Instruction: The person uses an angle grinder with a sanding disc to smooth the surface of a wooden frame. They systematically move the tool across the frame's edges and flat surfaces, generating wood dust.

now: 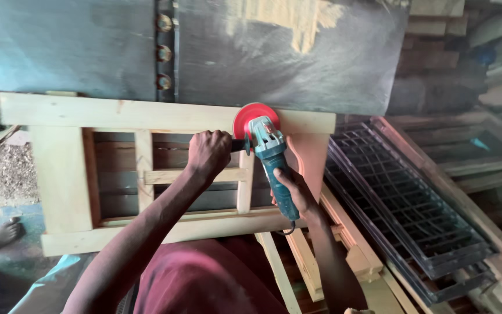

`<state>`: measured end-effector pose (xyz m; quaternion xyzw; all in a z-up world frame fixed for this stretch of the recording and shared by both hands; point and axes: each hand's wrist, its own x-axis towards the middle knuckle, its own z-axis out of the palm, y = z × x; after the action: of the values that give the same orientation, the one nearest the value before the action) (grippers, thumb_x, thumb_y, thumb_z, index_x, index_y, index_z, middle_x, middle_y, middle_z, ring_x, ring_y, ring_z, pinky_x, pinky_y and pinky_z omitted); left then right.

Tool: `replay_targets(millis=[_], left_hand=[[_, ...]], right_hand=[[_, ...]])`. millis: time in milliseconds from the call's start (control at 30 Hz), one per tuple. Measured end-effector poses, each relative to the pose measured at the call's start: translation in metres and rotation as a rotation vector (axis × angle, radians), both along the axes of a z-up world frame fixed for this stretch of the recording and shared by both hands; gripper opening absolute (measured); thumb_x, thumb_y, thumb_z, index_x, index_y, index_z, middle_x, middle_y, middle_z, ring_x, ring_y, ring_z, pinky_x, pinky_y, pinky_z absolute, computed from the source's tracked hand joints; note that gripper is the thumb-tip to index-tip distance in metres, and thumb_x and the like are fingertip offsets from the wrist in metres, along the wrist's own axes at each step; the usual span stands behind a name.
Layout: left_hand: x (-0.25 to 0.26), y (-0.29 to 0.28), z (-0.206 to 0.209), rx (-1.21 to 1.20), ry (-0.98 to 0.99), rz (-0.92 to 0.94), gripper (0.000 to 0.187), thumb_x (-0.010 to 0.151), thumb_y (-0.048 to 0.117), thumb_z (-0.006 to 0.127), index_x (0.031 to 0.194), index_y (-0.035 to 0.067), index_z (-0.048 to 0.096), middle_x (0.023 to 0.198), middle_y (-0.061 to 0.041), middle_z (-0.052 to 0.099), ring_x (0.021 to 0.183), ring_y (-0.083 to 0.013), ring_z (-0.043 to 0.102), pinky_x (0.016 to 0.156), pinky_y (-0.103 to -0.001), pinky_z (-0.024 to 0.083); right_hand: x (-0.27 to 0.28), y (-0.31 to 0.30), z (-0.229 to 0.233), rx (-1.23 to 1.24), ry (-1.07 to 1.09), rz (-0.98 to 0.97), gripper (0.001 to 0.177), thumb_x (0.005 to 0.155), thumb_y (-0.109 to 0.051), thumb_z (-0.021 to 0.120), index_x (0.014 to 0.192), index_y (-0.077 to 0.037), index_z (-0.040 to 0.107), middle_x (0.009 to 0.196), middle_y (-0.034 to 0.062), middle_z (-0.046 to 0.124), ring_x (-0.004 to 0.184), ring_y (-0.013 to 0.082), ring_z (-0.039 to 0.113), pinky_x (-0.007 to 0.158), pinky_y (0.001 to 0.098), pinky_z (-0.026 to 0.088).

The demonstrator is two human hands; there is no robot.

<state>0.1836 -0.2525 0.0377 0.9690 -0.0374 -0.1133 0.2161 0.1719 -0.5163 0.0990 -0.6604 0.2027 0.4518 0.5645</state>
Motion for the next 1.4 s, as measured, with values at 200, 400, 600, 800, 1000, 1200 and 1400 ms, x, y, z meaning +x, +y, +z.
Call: replay_targets(millis=[200,400,600,800,1000,1200,1400], left_hand=[[0.028,-0.073,-0.003,0.030,-0.001,-0.103,0.009,0.084,0.011,0.064,0.078,0.013,0.071,0.080,-0.009,0.074,0.074,-0.0268,0.074,0.060,-0.039,0.058],[0.058,-0.148,-0.008,0.046,0.090,-0.217,0.010,0.090,0.015,0.064,0.089,0.014,0.073,0.086,-0.007,0.075,0.077,-0.0230,0.074,0.062,-0.037,0.059],[0.056,-0.172,-0.003,0.009,0.068,-0.160,0.009,0.087,0.014,0.066,0.089,0.018,0.074,0.090,-0.004,0.076,0.083,-0.0225,0.074,0.066,-0.038,0.059],[0.010,-0.056,-0.004,0.044,0.272,0.163,0.014,0.091,0.021,0.065,0.081,0.018,0.075,0.072,-0.006,0.072,0.067,-0.0245,0.072,0.058,-0.042,0.056],[-0.070,0.091,0.021,0.299,0.151,0.371,0.024,0.090,0.036,0.067,0.079,0.015,0.071,0.069,-0.012,0.071,0.060,-0.0317,0.071,0.049,-0.046,0.054],[-0.061,0.076,0.004,0.243,0.153,0.314,0.014,0.090,0.028,0.065,0.085,0.016,0.072,0.068,-0.013,0.071,0.057,-0.0317,0.071,0.051,-0.045,0.055],[-0.001,-0.057,-0.030,0.149,0.031,0.016,0.009,0.084,0.019,0.063,0.078,0.015,0.069,0.067,-0.010,0.071,0.059,-0.0272,0.071,0.054,-0.042,0.056]], right_hand=[[0.010,-0.062,0.011,0.024,-0.081,-0.063,0.052,0.093,-0.054,0.064,0.103,-0.002,0.064,0.069,0.0079,0.064,0.057,0.0153,0.065,0.054,0.0311,0.055],[0.022,-0.128,0.016,-0.029,-0.064,-0.140,0.051,0.091,-0.053,0.066,0.100,-0.003,0.064,0.068,0.0075,0.064,0.055,0.0160,0.065,0.053,0.0320,0.055],[0.019,-0.145,0.022,-0.027,-0.040,-0.186,0.053,0.091,-0.056,0.065,0.098,-0.003,0.063,0.069,0.0078,0.066,0.057,0.0167,0.066,0.053,0.0320,0.055],[0.009,-0.047,-0.006,-0.016,-0.054,-0.060,0.056,0.086,-0.055,0.069,0.108,-0.004,0.069,0.075,0.0041,0.067,0.060,0.0132,0.066,0.052,0.0307,0.056],[0.000,0.092,-0.012,0.003,-0.218,0.356,0.064,0.083,-0.064,0.070,0.107,-0.004,0.070,0.085,0.0025,0.068,0.079,0.0144,0.066,0.068,0.0310,0.054],[0.005,0.073,0.003,0.003,-0.237,0.317,0.063,0.086,-0.063,0.068,0.110,-0.004,0.068,0.086,0.0024,0.068,0.078,0.0133,0.064,0.068,0.0321,0.052],[0.017,-0.058,0.009,0.022,-0.189,0.116,0.062,0.089,-0.064,0.066,0.105,-0.004,0.062,0.077,0.0012,0.063,0.064,0.0097,0.064,0.057,0.0264,0.056]])
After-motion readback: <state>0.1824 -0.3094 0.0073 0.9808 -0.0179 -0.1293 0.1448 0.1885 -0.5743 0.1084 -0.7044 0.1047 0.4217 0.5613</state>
